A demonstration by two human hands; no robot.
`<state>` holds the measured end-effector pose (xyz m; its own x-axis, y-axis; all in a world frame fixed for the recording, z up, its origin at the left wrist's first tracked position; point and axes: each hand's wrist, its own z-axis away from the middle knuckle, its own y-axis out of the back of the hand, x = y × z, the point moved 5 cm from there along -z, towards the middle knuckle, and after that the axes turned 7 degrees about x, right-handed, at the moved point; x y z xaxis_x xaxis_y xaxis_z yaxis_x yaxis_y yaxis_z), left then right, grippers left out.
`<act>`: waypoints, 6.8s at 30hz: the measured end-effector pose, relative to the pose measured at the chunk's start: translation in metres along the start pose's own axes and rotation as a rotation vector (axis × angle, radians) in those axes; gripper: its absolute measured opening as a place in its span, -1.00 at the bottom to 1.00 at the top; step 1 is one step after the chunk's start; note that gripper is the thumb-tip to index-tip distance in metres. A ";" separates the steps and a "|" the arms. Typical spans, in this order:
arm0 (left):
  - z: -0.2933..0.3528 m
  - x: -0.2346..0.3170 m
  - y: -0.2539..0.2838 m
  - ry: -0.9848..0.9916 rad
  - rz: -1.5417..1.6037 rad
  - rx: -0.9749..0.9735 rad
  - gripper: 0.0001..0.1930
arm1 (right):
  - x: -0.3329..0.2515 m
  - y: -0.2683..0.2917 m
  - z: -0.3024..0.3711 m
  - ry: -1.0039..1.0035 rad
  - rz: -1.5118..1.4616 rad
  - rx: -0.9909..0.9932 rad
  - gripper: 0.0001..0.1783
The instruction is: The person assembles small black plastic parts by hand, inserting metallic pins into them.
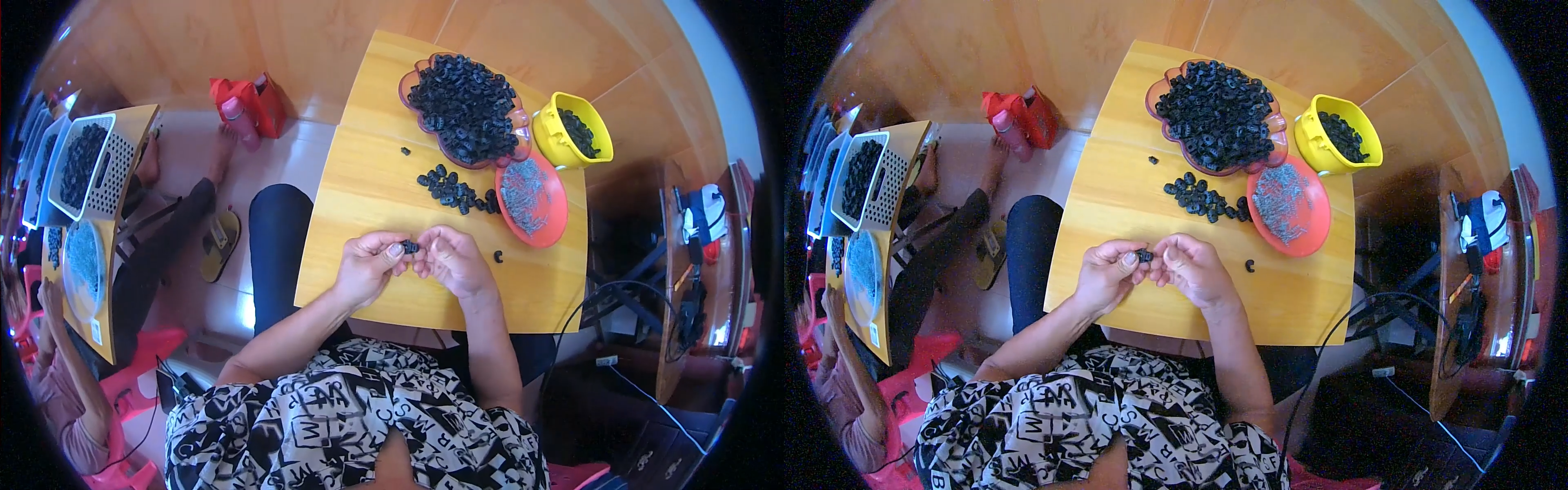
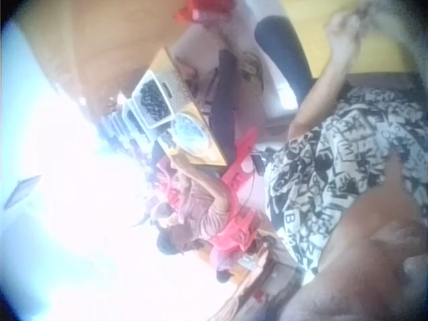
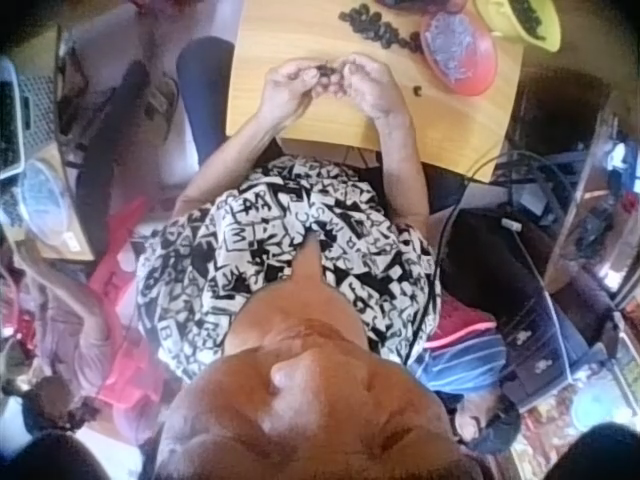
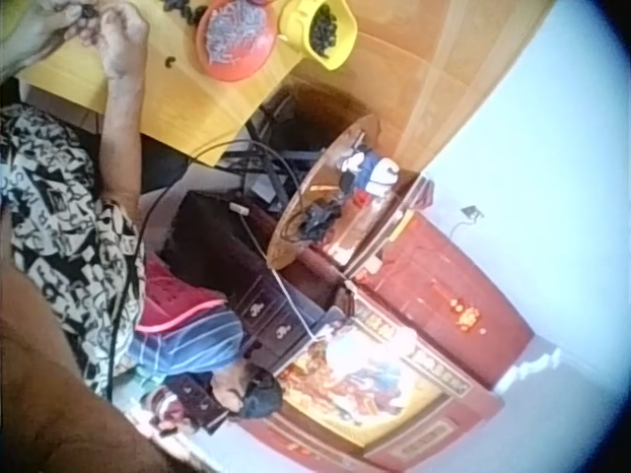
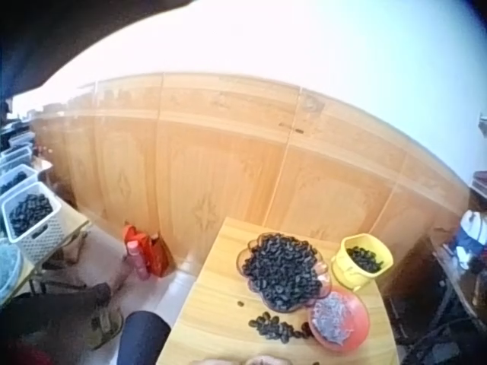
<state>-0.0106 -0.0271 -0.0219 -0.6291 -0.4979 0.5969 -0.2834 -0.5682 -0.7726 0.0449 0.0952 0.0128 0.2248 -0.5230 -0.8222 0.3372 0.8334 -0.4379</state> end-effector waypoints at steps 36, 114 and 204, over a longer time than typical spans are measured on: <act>0.001 -0.009 -0.001 -0.183 -0.311 -0.035 -0.74 | 0.004 0.025 0.010 0.133 0.142 0.109 -0.85; -0.061 -0.002 -0.062 -0.854 -1.622 -0.089 -0.75 | -0.041 0.058 0.041 0.787 1.161 0.340 -0.89; -0.062 -0.002 -0.043 0.124 0.119 -0.244 -0.81 | -0.024 0.029 -0.005 0.983 1.359 0.478 -0.85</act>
<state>-0.0419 0.0386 -0.0036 -0.7478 -0.4590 0.4796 -0.3582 -0.3292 -0.8737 0.0444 0.1326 0.0183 0.0222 0.8891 -0.4571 0.6530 0.3333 0.6801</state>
